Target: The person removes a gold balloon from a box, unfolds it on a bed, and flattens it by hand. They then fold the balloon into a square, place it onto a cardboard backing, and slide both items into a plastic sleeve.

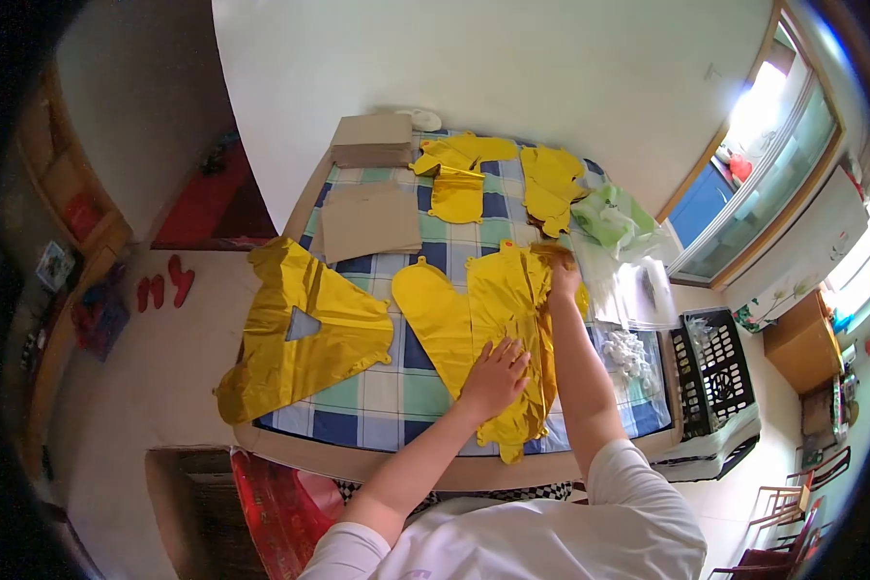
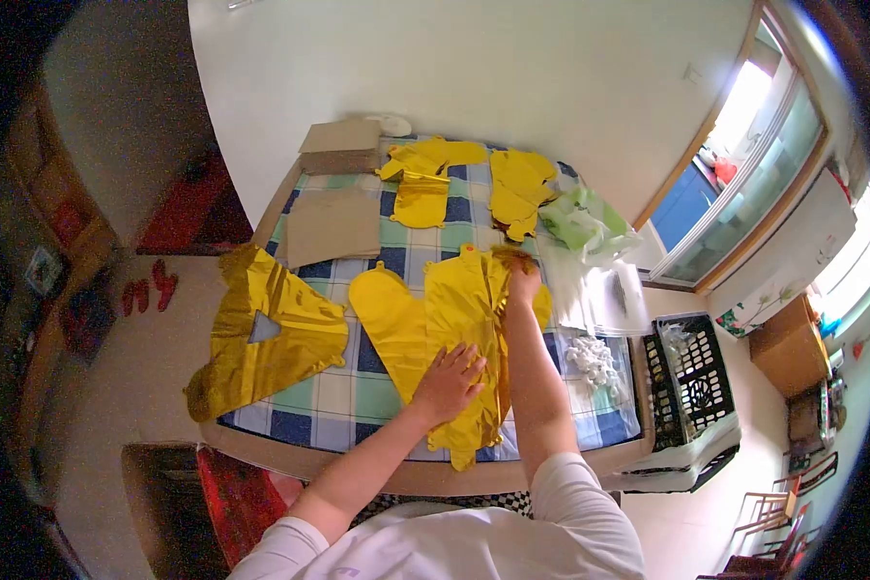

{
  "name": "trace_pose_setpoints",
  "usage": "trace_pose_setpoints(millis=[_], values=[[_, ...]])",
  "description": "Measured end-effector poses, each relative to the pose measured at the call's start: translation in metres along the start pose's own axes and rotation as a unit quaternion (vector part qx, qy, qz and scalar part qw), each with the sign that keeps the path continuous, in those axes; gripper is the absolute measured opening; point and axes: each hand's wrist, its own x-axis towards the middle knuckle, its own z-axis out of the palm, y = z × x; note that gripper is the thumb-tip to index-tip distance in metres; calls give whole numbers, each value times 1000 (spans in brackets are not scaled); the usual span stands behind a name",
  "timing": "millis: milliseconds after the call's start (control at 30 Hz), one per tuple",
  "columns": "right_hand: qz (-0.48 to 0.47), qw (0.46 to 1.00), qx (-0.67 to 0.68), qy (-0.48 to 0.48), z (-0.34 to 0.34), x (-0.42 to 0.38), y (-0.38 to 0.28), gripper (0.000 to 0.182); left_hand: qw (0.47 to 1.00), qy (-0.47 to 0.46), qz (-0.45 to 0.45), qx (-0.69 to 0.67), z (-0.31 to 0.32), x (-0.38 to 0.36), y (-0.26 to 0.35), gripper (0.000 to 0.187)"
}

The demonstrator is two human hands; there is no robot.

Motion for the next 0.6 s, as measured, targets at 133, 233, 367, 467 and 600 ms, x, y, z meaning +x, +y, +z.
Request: trace_pose_setpoints(millis=[133, 233, 367, 467, 600], values=[[-53, 975, -215, 3, -16, -11, -11, 39, 1000, -12, -1, 6, -3, 1, 1, 48], [-160, 950, -255, -84, -7, -20, -15, 28, 1000, -5, -2, 9, 1, 0, 1, 48], [-215, 921, -267, -183, -4, -66, -57, 28, 1000, 12, 4, 19, 1, -1, 1, 48], [-356, 819, -261, -366, -2, -73, -57, 38, 1000, 19, 9, 19, 4, 0, 0, 47], [-324, 842, -259, -345, 5, -72, -48, 46, 1000, 15, 11, 9, 10, 1, -3, 47]])
